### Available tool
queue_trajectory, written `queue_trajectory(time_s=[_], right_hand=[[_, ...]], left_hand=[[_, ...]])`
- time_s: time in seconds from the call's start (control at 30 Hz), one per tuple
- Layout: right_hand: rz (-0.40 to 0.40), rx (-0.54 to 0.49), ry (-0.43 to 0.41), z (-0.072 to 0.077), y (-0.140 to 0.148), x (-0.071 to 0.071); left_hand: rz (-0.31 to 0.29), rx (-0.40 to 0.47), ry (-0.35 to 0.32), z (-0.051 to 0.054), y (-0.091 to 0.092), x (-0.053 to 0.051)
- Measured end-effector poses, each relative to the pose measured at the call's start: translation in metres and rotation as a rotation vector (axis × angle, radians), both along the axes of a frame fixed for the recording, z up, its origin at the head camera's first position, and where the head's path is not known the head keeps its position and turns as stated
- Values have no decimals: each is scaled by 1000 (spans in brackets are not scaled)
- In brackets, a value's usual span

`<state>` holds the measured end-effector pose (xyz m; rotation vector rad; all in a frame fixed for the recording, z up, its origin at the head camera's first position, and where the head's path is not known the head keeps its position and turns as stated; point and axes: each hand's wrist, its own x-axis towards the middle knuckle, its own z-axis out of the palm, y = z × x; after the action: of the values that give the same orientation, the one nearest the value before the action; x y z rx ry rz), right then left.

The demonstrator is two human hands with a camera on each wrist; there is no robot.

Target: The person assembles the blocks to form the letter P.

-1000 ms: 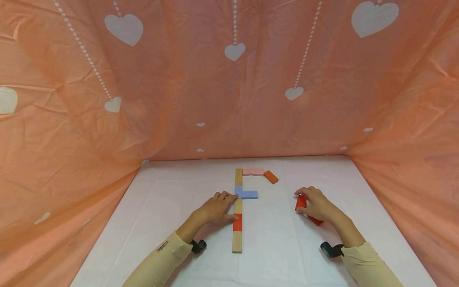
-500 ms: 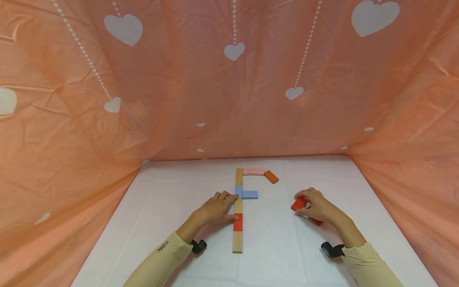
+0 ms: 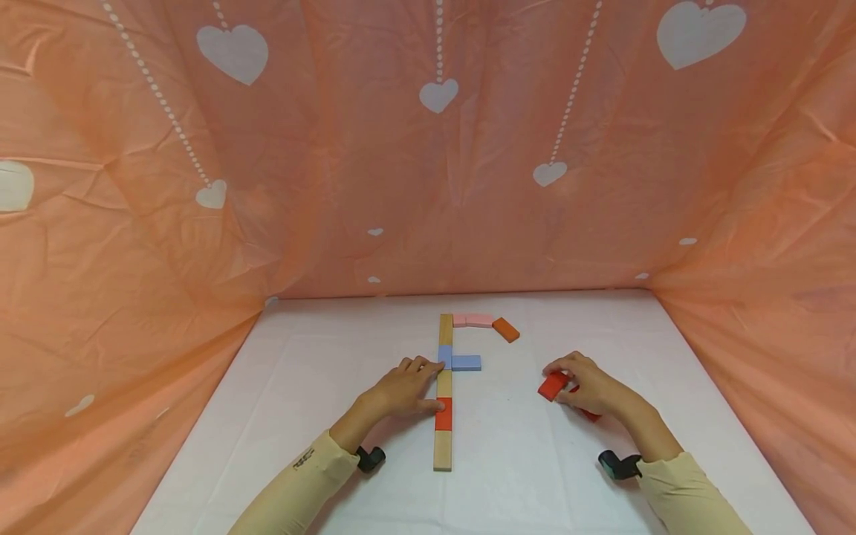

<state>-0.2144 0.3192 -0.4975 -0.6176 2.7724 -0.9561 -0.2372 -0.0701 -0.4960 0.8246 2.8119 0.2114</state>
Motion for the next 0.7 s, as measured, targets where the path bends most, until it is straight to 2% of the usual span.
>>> queue_trajectory(time_s=[0.2, 0.33, 0.5, 0.7], right_hand=[[34, 16, 111, -5, -2, -3], [34, 31, 146, -7, -5, -7], [39, 46, 160, -6, -12, -14], [50, 35, 135, -4, -21, -23]], left_hand=[[3, -4, -9, 0, 1, 1], [3, -4, -6, 0, 1, 0], [4, 2, -10, 0, 1, 0], [4, 2, -14, 1, 1, 1]])
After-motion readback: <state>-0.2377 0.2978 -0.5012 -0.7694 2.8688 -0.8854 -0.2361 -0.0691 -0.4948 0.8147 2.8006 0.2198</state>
